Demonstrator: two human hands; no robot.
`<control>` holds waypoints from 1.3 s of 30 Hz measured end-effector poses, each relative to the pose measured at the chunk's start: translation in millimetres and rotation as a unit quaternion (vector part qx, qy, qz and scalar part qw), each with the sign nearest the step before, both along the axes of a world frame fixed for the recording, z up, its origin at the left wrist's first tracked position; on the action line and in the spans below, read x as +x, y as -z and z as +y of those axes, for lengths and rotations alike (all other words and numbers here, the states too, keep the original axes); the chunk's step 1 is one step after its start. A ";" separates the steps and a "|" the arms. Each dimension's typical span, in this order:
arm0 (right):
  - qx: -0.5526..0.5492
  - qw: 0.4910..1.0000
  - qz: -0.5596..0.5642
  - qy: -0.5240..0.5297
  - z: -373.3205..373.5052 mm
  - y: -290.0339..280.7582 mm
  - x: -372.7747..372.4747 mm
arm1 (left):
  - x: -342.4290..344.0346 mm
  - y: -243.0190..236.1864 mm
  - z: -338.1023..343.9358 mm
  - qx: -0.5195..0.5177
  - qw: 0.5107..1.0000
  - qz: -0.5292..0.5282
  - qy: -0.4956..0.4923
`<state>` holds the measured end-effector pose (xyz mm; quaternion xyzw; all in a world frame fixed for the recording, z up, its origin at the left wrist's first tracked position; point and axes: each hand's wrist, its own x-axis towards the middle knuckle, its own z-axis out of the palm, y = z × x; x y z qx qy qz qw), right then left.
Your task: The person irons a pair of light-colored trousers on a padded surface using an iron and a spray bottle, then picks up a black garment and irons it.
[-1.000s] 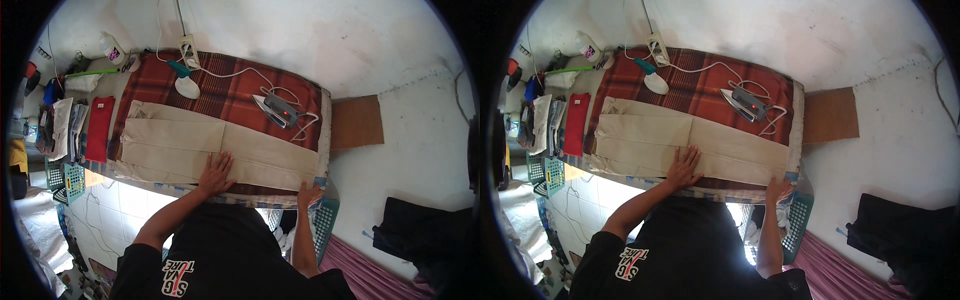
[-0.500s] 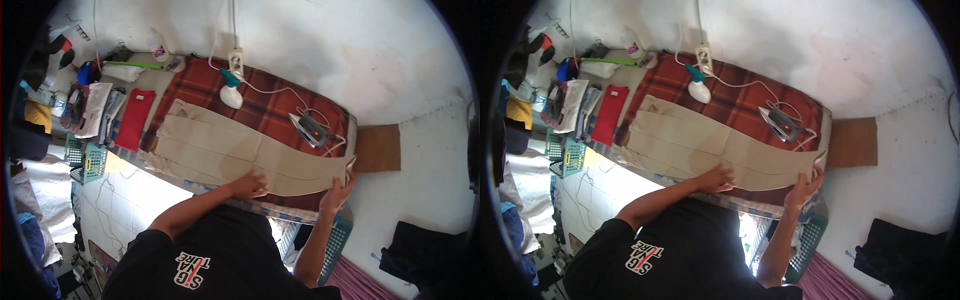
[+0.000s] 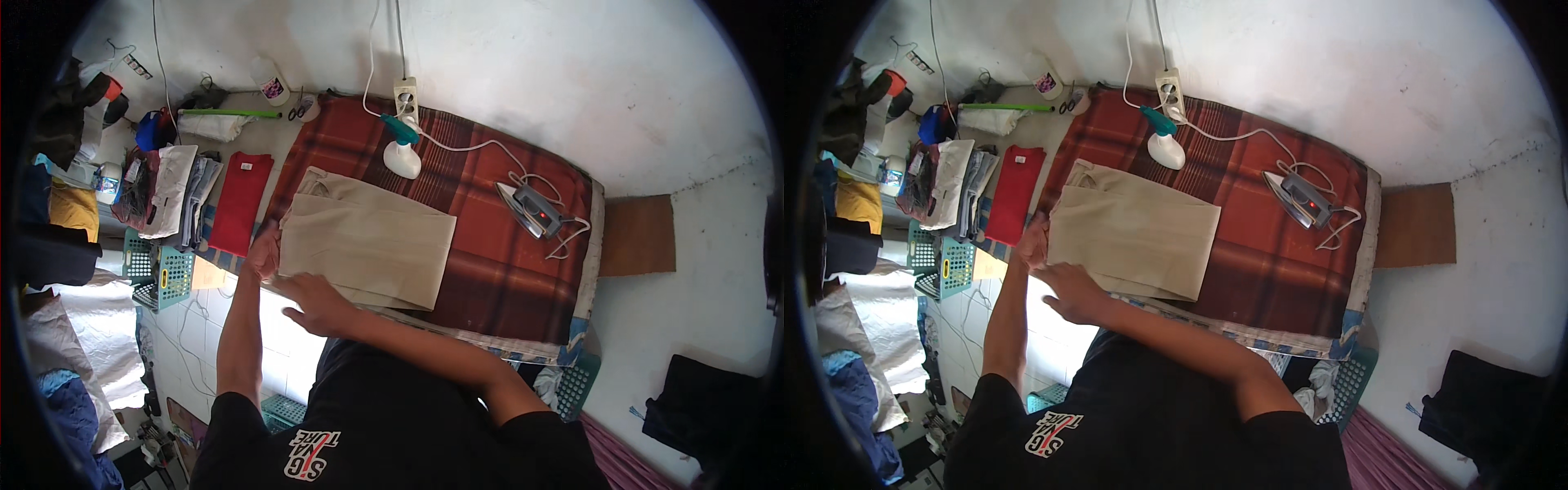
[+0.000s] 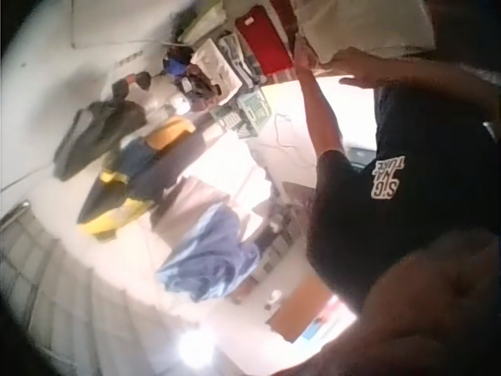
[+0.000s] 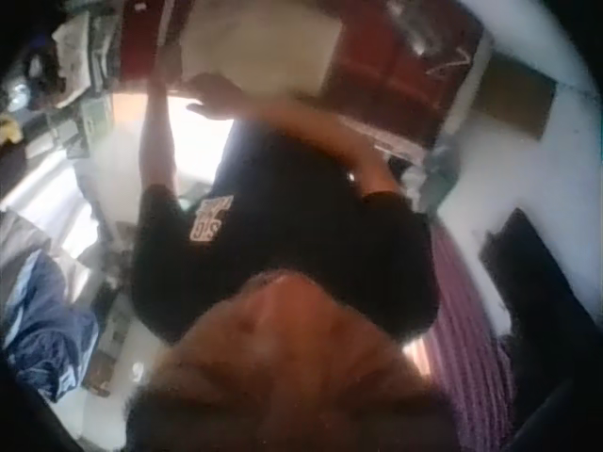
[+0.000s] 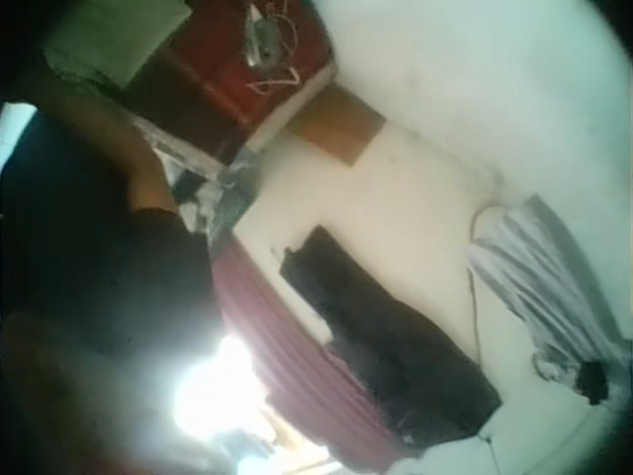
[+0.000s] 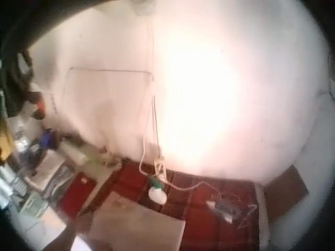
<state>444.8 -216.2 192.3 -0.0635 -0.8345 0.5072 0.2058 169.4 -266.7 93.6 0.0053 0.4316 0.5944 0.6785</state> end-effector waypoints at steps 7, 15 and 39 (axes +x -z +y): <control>0.097 0.965 -0.158 0.186 64.8 112.7 180.6 | 7.1 50.8 21.2 0.038 0.906 0.419 -0.043; 0.247 0.915 -0.282 0.147 91.7 145.0 202.9 | 7.2 71.7 3.2 -0.120 0.685 0.719 0.019; 0.229 0.896 -0.348 0.155 248.6 66.6 176.3 | 32.1 74.4 9.7 -0.258 0.524 0.812 -0.011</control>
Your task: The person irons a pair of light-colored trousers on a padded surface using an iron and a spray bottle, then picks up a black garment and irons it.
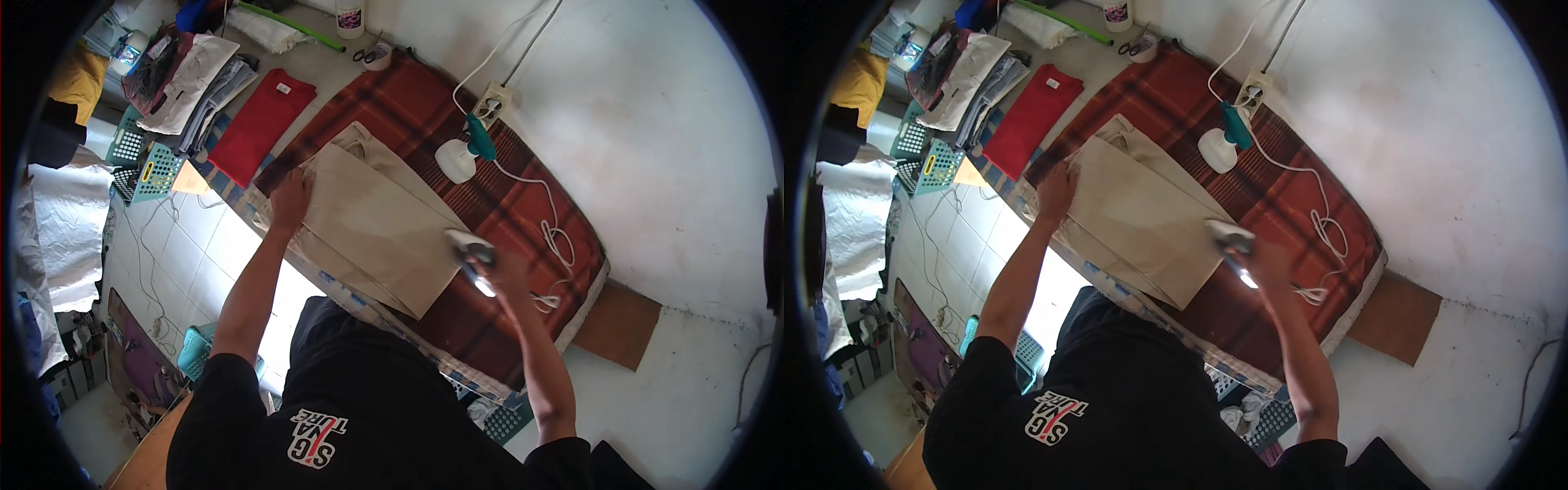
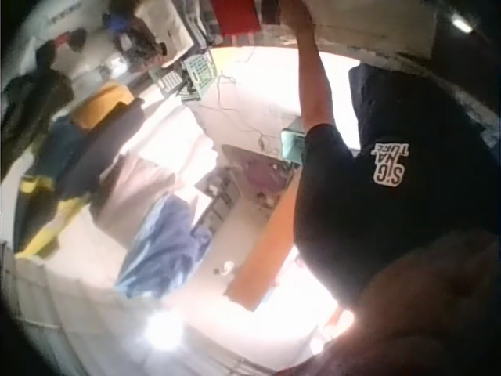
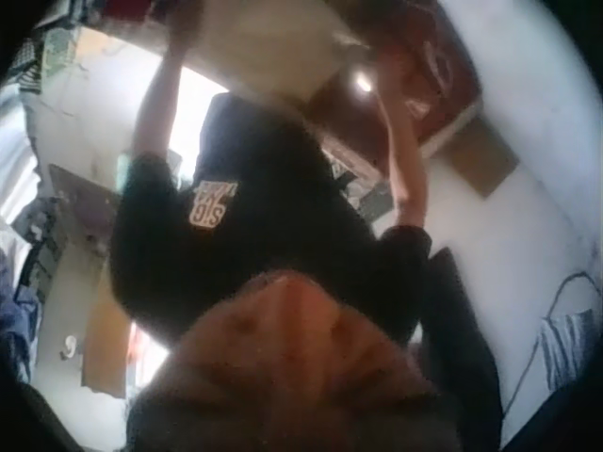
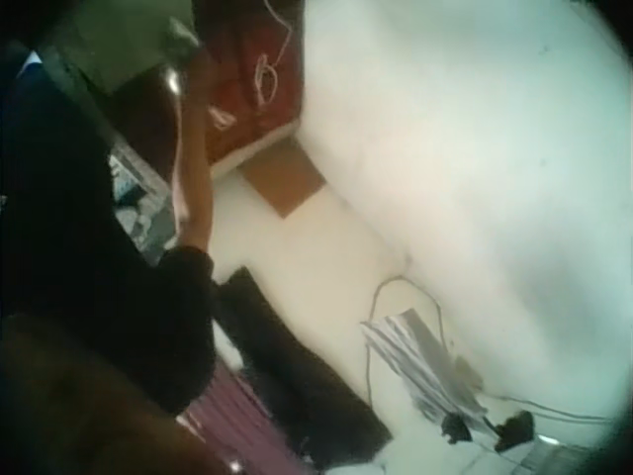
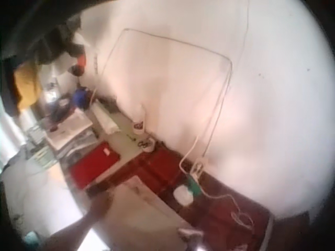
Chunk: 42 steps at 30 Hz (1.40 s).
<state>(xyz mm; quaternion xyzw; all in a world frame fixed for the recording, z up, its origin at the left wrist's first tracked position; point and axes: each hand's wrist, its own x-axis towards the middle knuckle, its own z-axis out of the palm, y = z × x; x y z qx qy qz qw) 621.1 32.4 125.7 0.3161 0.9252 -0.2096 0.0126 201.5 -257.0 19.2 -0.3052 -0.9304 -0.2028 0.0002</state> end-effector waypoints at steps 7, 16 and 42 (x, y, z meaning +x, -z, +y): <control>0.034 0.998 -0.028 -0.047 -40.9 36.0 -105.0 | -26.6 16.7 -9.4 0.022 0.998 -0.033 0.044; -0.002 0.989 -0.045 -0.139 -8.3 36.9 -113.1 | -36.3 14.0 -19.3 0.059 0.994 -0.091 0.033; 0.029 0.967 -0.088 -0.239 -168.6 52.1 -251.3 | -67.5 13.8 -21.8 0.087 0.968 -0.210 0.109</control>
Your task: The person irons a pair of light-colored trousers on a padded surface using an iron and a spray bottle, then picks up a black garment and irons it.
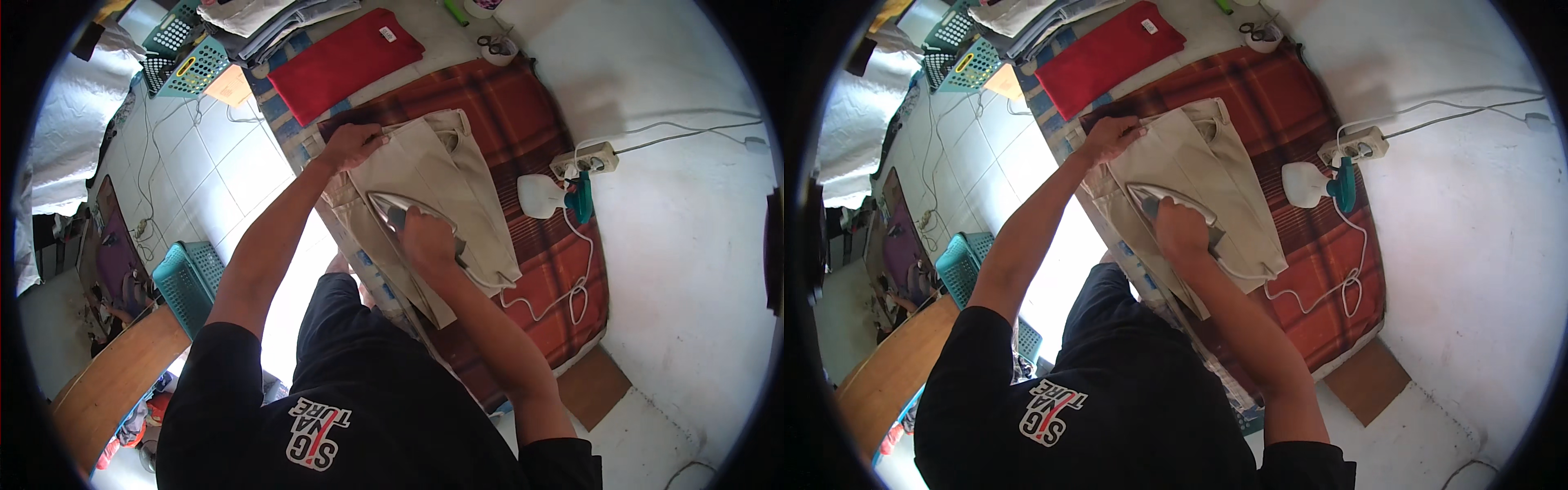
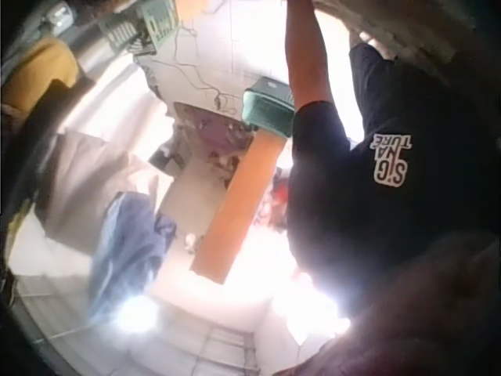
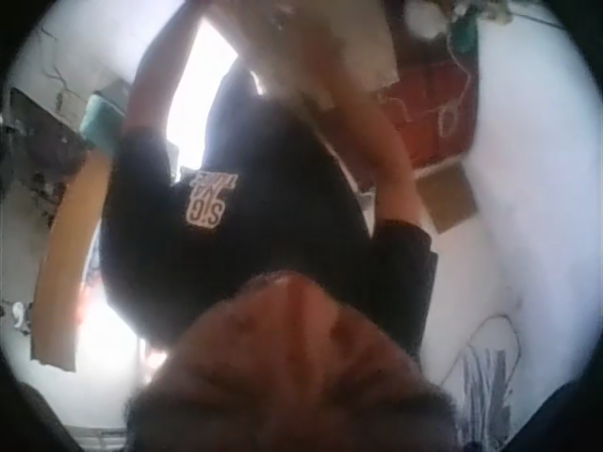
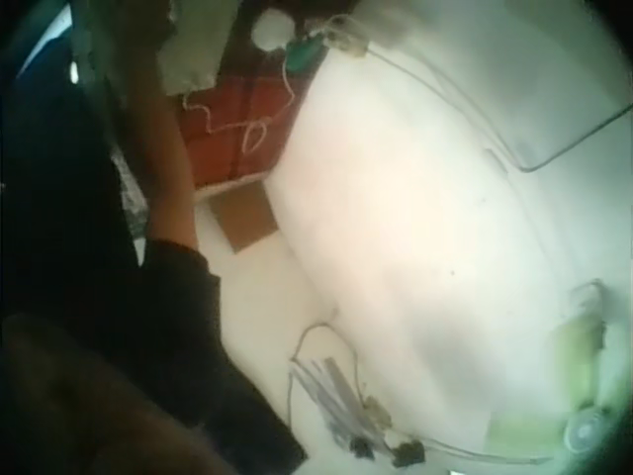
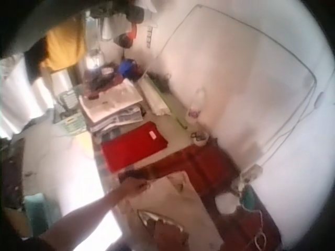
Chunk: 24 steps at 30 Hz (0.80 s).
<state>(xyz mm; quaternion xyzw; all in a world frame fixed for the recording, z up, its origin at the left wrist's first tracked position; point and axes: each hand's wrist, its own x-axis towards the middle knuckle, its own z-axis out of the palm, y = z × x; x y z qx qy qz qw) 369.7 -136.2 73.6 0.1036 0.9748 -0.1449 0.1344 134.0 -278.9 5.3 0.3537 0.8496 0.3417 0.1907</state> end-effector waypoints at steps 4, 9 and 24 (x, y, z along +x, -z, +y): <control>0.012 0.999 -0.001 0.033 6.7 -12.6 -10.4 | 2.2 -8.0 -0.7 -0.015 0.998 -0.055 -0.011; 0.004 0.998 0.012 0.061 1.8 -16.4 -43.3 | -3.7 -2.7 -2.4 -0.003 0.999 -0.039 0.007; -0.016 1.000 0.015 -0.008 12.8 -7.4 -15.3 | 25.9 -8.0 -7.8 0.016 0.997 0.064 -0.038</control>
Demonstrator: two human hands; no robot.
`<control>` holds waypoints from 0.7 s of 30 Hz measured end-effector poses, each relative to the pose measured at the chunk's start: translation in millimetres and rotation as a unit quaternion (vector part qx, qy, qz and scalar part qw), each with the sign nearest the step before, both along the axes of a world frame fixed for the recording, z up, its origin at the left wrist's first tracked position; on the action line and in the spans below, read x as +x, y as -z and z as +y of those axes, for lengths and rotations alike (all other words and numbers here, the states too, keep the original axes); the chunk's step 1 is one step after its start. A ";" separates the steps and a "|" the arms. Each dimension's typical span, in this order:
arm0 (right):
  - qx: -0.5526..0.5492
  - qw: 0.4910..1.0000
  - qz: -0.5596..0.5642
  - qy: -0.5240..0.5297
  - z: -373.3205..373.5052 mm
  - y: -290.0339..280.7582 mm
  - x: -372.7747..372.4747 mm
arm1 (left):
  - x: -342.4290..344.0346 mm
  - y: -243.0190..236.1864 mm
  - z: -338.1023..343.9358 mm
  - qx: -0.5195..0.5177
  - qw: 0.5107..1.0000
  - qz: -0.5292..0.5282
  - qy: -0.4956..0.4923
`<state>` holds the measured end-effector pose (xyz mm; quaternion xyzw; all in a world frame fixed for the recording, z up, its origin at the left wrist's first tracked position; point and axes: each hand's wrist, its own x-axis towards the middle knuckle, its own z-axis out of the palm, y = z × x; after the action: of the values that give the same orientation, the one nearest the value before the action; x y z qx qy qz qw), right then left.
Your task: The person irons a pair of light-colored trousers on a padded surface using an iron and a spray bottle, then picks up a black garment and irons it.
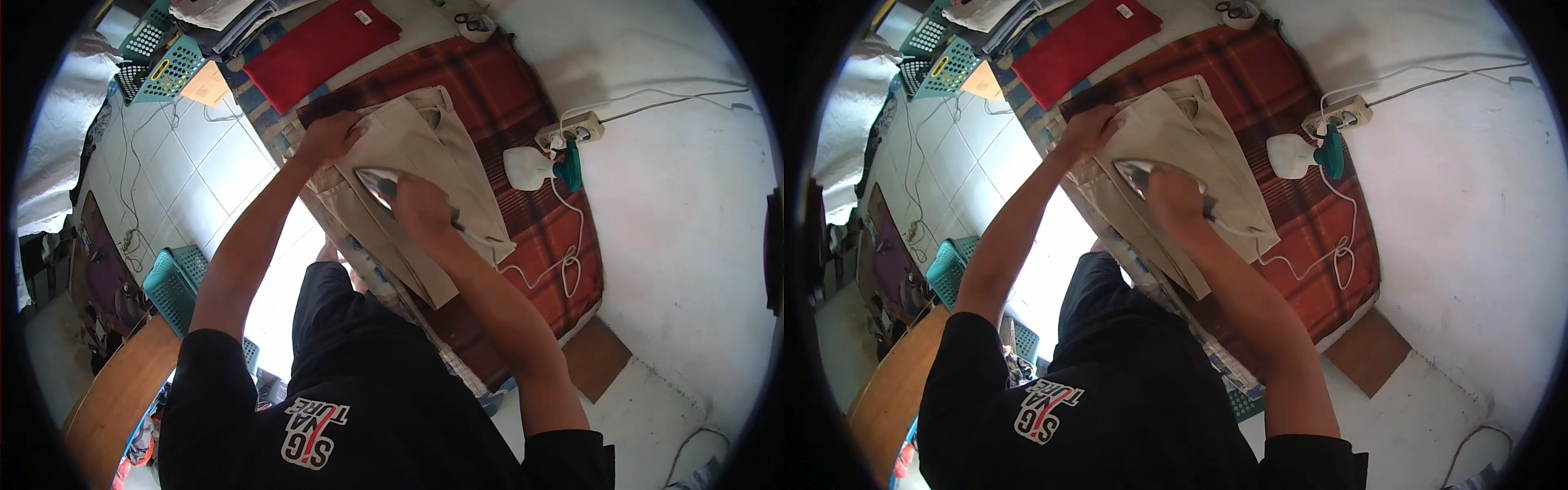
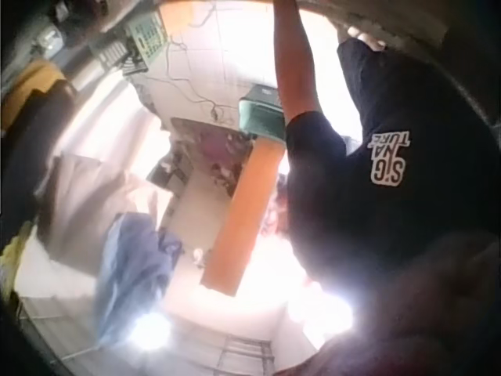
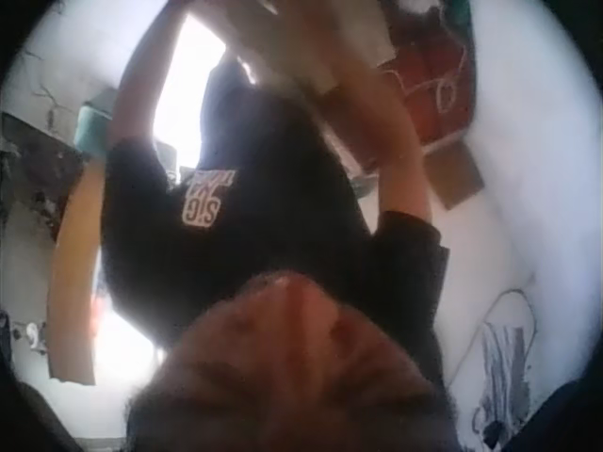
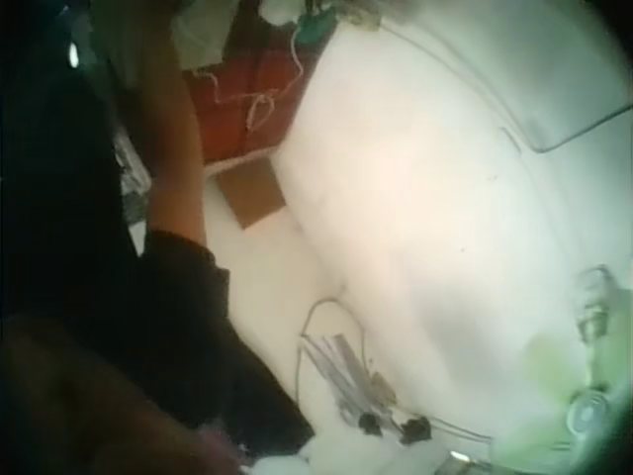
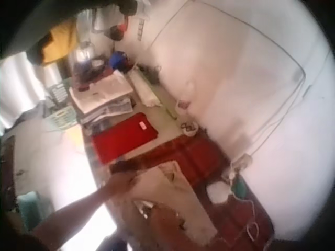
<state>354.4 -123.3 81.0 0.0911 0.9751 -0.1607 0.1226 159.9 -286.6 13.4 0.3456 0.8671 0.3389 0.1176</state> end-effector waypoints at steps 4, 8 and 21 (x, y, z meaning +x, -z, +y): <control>0.000 0.999 0.026 0.020 4.1 11.1 114.0 | 8.2 10.4 3.5 -0.037 0.995 0.094 -0.002; -0.021 0.991 -0.092 0.093 4.7 -13.4 209.5 | 12.6 11.0 0.1 -0.045 0.994 0.100 -0.019; -0.010 0.980 -0.021 0.195 -16.2 -4.8 189.7 | 13.4 9.8 6.4 -0.041 0.993 0.087 -0.063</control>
<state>544.1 -139.5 85.8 0.2819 0.9340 -0.1895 0.1105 173.3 -280.2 3.6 0.3132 0.9072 0.2788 0.0337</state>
